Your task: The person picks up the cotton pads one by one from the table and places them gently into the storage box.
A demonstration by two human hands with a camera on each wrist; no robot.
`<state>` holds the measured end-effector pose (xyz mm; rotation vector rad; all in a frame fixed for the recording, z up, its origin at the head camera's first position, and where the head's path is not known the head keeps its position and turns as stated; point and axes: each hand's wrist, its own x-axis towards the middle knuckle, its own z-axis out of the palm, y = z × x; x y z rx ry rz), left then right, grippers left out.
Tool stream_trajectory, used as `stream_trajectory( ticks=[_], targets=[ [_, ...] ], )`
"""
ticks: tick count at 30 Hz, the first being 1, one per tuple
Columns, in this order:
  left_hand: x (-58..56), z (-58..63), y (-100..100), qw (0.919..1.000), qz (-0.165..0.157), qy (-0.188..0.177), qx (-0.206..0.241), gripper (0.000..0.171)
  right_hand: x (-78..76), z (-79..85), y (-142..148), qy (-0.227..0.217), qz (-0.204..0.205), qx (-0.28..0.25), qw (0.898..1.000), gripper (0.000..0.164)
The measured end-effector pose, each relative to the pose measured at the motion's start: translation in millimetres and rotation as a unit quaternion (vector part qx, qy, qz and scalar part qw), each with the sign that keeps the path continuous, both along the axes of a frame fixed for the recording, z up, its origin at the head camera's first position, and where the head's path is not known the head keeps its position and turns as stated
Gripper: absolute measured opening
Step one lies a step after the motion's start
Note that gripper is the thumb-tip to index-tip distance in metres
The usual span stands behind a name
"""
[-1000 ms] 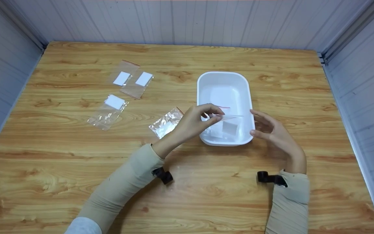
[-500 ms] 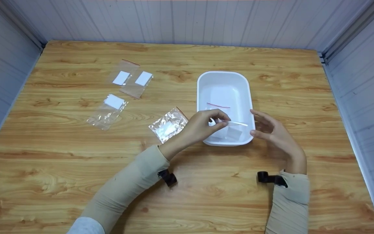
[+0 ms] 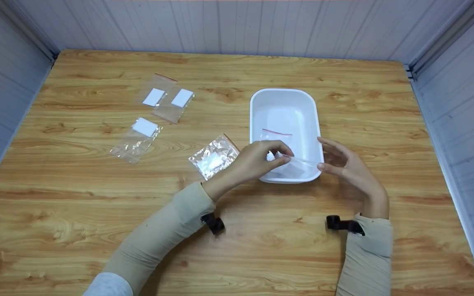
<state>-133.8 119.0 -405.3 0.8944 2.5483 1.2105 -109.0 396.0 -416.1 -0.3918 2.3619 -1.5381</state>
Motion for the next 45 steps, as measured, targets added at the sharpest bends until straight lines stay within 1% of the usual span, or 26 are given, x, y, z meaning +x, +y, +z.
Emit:
stream_trajectory(
  ticks=[4,7,10,15,20,23,29,33,40,45],
  targets=[
    [-1.5,2.0,-1,1.0,-0.006,-0.003,0.003,0.018,0.2,0.6,1,0.003,0.003,-0.005,1.0,0.062],
    [-3.3,3.9,-2,0.9999,-0.012,0.0,0.011,0.02,0.6,1.7,1,0.006,-0.001,0.007,1.0,0.062],
    [-4.9,6.9,-4,0.9998,-0.011,0.002,0.016,0.022,0.7,2.5,0,0.003,-0.006,0.023,1.0,0.062],
    [-6.0,13.0,-10,0.9995,-0.003,0.009,0.03,0.023,0.8,3.2,-1,-0.005,-0.011,0.034,0.999,0.063],
    [-7.7,18.2,-18,0.9985,0.006,0.03,0.046,0.022,1.0,3.3,0,-0.002,-0.006,0.028,1.0,0.063],
    [-9.3,20.5,-22,0.9978,0.01,0.036,0.054,0.021,0.9,3.3,0,-0.004,-0.005,0.02,1.0,0.063],
    [-11.0,23.3,-32,0.9969,0.015,0.033,0.07,0.02,1.3,2.7,0,-0.011,-0.004,0.004,1.0,0.063],
    [-12.6,25.4,-42,0.9962,0.02,0.023,0.081,0.02,1.5,2.4,1,-0.015,-0.002,-0.011,1.0,0.063],
    [-16.7,25.8,-62,0.9955,0.03,0.01,0.089,0.02,1.2,1.7,-2,-0.016,-0.013,0.01,1.0,0.064],
    [-18.9,25.0,-72,0.9956,0.042,0.007,0.084,0.018,1.1,0.3,-1,-0.014,-0.015,0.008,1.0,0.064]
  ],
)
